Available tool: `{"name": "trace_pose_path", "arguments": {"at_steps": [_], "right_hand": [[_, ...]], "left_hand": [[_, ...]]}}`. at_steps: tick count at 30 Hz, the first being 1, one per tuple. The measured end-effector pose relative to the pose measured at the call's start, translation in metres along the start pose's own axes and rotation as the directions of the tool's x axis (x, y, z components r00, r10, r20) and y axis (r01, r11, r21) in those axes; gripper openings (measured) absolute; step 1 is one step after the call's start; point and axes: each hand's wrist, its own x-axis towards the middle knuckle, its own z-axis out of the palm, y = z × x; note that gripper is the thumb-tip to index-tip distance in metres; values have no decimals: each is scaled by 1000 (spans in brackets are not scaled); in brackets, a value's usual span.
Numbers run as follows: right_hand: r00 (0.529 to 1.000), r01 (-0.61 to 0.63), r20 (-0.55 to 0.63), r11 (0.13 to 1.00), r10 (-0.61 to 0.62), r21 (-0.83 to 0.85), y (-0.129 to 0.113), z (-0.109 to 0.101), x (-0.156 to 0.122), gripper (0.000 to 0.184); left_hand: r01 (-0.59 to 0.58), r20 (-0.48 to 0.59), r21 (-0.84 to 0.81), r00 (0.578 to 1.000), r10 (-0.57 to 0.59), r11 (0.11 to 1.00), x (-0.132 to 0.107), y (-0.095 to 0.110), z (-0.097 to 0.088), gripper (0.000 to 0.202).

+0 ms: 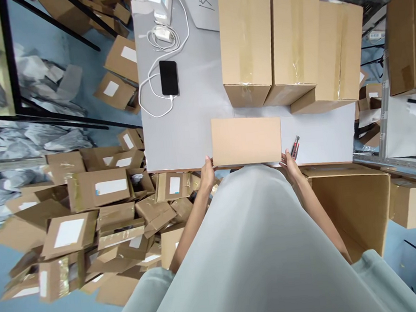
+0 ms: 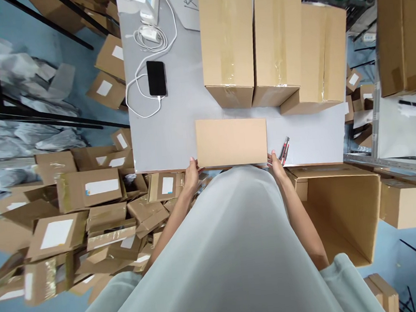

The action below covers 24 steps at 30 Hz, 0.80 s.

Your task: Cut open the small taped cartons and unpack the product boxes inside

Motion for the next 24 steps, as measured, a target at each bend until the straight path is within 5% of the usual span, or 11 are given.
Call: {"name": "trace_pose_path", "arguments": {"at_steps": [4, 10, 14, 24], "right_hand": [[999, 24, 32, 1000, -23, -13, -24, -9, -10, 80], [964, 264, -33, 964, -263, 13, -69, -13, -33, 81], [952, 301, -44, 953, -302, -33, -80, -6, -31, 83], [993, 110, -42, 993, -112, -42, -20, -18, -19, 83]], "left_hand": [[-59, -18, -23, 998, 58, 998, -7, 16, -3, 74], [-304, -43, -102, 953, 301, 947, -15, 63, -14, 84], [-328, -2, -116, 944, 330, 938, -16, 80, -13, 85], [-94, -33, -105, 995, 91, 990, -6, 24, -19, 78]]}}
